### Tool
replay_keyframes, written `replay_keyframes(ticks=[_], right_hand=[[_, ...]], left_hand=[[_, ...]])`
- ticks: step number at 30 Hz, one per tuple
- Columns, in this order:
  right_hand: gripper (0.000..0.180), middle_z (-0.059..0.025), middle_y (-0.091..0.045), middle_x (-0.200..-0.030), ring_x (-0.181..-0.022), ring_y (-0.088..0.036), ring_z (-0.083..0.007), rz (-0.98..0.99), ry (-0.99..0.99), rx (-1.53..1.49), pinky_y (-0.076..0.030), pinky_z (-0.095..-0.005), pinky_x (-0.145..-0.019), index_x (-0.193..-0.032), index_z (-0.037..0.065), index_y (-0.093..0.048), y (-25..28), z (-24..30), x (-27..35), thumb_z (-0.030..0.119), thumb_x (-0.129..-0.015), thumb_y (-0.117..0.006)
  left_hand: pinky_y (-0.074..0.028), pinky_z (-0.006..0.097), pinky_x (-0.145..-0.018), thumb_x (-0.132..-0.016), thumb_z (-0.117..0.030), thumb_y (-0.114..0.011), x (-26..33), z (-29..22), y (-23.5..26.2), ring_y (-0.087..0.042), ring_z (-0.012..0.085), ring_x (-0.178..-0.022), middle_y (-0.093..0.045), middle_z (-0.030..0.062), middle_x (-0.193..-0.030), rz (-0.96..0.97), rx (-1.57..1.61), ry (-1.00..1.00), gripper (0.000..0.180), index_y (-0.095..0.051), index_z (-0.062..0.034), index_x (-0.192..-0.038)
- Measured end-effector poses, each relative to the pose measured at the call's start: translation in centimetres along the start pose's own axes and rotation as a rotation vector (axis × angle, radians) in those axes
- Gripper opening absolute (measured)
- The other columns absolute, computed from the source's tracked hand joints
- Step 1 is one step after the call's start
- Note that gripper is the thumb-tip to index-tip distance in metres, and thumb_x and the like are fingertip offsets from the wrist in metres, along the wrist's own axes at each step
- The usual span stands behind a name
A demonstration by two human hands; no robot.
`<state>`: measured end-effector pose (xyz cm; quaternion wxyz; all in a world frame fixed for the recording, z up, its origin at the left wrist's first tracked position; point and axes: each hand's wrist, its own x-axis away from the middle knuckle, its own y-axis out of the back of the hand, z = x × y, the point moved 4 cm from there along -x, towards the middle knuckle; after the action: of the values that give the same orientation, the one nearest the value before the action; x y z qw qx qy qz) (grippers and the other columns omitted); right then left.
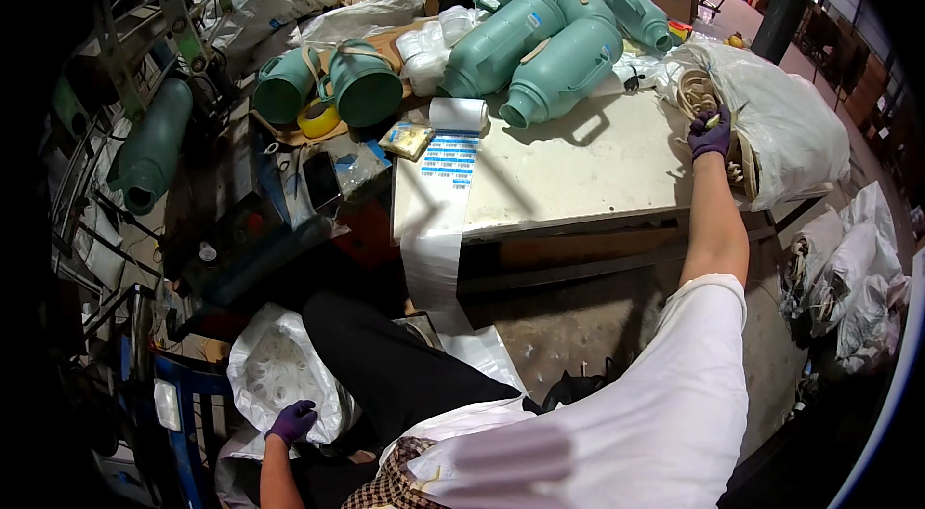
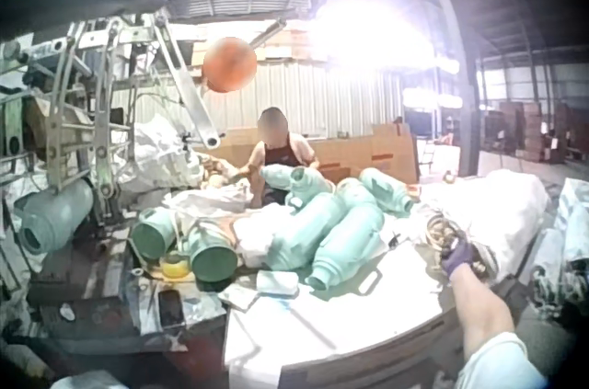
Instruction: The person assembles light green plastic water containers by inserting a white plastic ring into the neck and attaching a beige handle. The person repeatedly picks up a container, inserts the ring, attaches the handle, and places the finished unit on a nearby table.
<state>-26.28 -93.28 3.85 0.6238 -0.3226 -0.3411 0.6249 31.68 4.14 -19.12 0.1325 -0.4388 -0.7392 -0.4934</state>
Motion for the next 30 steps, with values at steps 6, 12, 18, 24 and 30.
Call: replay_keyframes(ticks=[6, 12, 18, 24, 30], right_hand=[[0.030, 0.0014, -0.044, -0.059, -0.046, -0.038, -0.0128, -0.052, -0.245, 0.197, -0.028, -0.0250, -0.040, -0.072, 0.019, -0.048, -0.6, -0.3, 3.0, 0.031, -0.093, -0.065], [0.015, 0.0035, -0.049, -0.065, -0.054, -0.052, -0.0092, 0.529, -0.314, 0.639, -0.038, -0.0227, -0.042, -0.099, 0.013, -0.062, -13.5, -6.4, 13.3, 0.027, -0.093, -0.067], [0.049, -0.0057, -0.065, -0.082, -0.062, -0.063, -0.0114, 1.176, 0.285, 1.450, -0.050, -0.0275, -0.055, -0.135, 0.010, -0.056, -15.7, -22.9, 28.5, 0.029, -0.092, -0.071], [0.047, -0.0158, -0.064, -0.112, -0.096, -0.062, -0.0176, 0.862, 0.677, 1.462, -0.050, -0.0342, -0.083, -0.140, -0.003, -0.051, -7.0, -33.2, 21.6, 0.011, -0.095, -0.057], [0.040, -0.0193, -0.063, -0.120, -0.105, -0.062, -0.0246, 1.259, 1.240, 1.383, -0.051, -0.0361, -0.090, -0.134, -0.002, -0.055, -16.2, -39.2, 27.2, 0.011, -0.096, -0.056]], left_hand=[[-0.054, 0.033, -0.087, -0.088, -0.031, -0.070, -0.1, -1.0, 0.1, -0.071, 0.0206, -0.098, -0.074, 0.0144, -0.108, 0.005, -0.060, -0.037, 0.048, -0.064, -0.0035, -0.127], [-0.054, 0.035, -0.088, -0.088, -0.033, -0.071, -0.6, -0.6, 0.2, -0.071, 0.0236, -0.100, -0.073, 0.0150, -0.109, -0.002, -0.102, -0.082, 0.048, -0.064, -0.0050, -0.127], [-0.050, 0.037, -0.099, -0.089, -0.038, -0.070, 0.5, -2.1, 1.0, -0.064, 0.0305, -0.117, -0.066, 0.0187, -0.129, 0.018, -0.175, -0.099, 0.058, -0.059, -0.0035, -0.135], [-0.047, 0.042, -0.102, -0.095, -0.025, -0.063, 11.2, -9.4, 8.3, -0.061, 0.0343, -0.117, -0.065, 0.0171, -0.127, -0.685, -0.168, -0.529, 0.040, -0.063, -0.0061, -0.130], [-0.050, 0.032, -0.097, -0.102, -0.018, -0.059, 29.7, -3.3, -1.4, -0.064, 0.0178, -0.108, -0.068, 0.0106, -0.118, -1.470, 1.108, -0.406, 0.034, -0.057, -0.0021, -0.132]])
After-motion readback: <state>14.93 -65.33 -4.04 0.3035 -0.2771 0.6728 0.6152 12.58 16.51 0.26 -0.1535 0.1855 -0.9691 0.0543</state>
